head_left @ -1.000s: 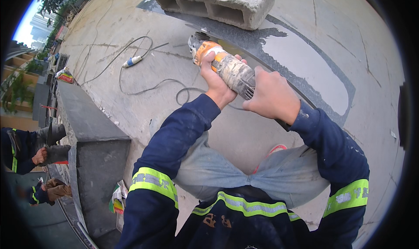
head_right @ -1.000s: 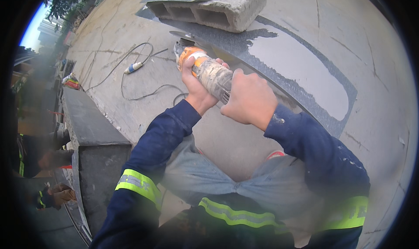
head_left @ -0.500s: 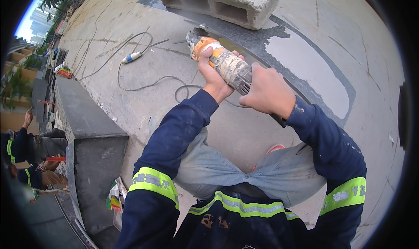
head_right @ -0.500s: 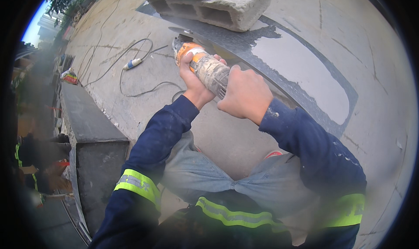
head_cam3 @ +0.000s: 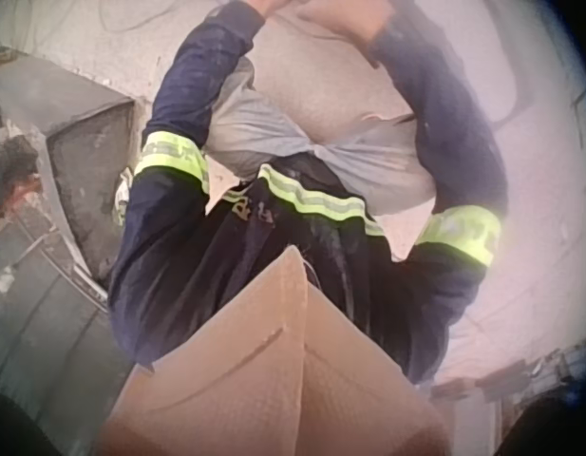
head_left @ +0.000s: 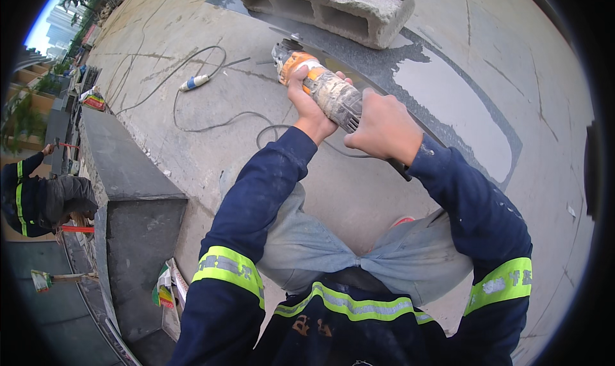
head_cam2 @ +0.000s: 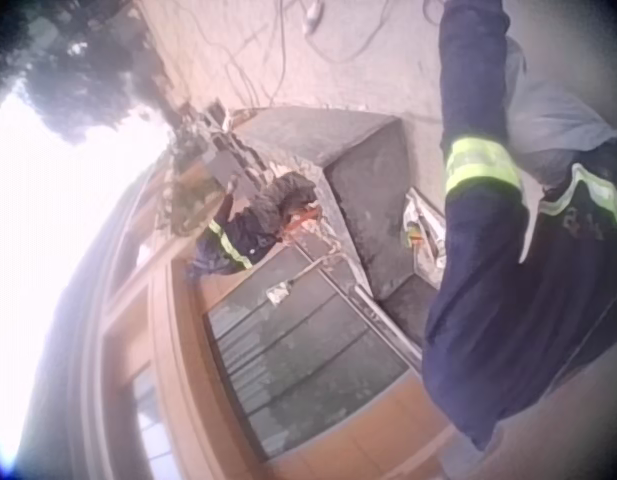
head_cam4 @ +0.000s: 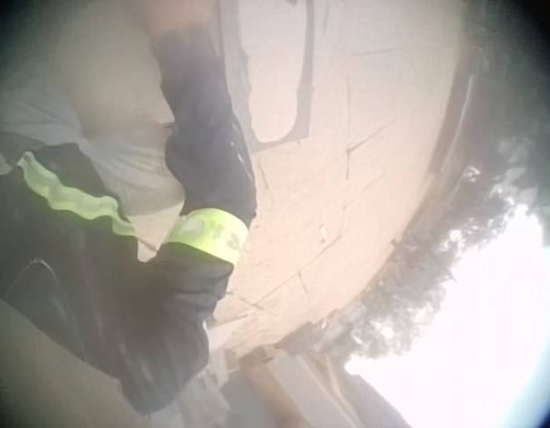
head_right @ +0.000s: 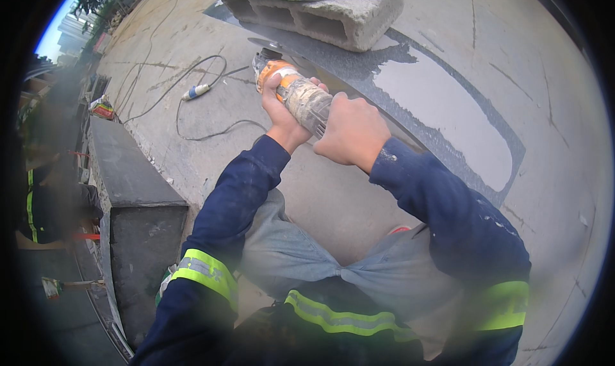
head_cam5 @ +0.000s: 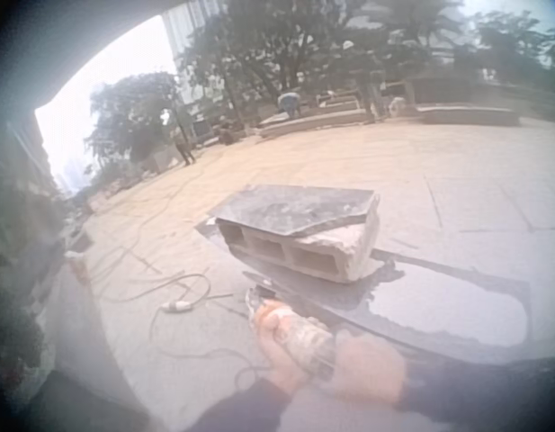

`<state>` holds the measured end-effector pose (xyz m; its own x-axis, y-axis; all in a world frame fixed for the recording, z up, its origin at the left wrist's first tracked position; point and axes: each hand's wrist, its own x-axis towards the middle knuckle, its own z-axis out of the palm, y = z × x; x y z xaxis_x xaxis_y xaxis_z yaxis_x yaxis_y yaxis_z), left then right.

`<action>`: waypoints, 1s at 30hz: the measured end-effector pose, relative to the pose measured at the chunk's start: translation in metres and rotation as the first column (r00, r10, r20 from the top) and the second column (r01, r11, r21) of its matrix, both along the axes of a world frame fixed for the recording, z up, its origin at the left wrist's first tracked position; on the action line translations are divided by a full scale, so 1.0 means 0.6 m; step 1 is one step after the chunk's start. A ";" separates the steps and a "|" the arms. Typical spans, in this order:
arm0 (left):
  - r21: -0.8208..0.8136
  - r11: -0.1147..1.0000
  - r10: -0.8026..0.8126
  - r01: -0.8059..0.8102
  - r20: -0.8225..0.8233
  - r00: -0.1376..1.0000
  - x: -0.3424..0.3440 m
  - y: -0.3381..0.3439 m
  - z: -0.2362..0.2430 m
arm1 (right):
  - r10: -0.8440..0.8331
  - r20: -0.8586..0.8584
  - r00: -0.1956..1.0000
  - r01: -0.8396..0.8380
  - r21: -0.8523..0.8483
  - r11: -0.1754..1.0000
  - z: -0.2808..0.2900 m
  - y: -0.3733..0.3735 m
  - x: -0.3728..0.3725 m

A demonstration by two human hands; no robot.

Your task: The person uses an angle grinder to grind the surface of a dark stone slab resting on a hollow concrete block. The person repeatedly moves the grinder across the slab, creating dust and a visible ground area.

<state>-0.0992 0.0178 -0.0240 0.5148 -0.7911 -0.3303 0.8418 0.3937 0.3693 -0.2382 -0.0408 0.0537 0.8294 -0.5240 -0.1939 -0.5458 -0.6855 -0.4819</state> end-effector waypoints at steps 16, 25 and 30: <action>-0.020 1.000 0.011 -0.011 0.010 1.000 0.038 -0.008 -0.013 | 0.016 0.062 0.998 -0.015 -0.006 1.000 -0.024 -0.012 0.033; -0.019 1.000 0.002 -0.003 -0.007 1.000 0.044 -0.010 -0.015 | -0.004 -0.039 0.999 0.005 0.023 1.000 -0.007 -0.009 0.040; -0.031 1.000 -0.002 0.002 -0.002 1.000 0.027 -0.005 -0.009 | -0.002 -0.012 1.000 0.002 -0.010 1.000 -0.008 -0.006 0.026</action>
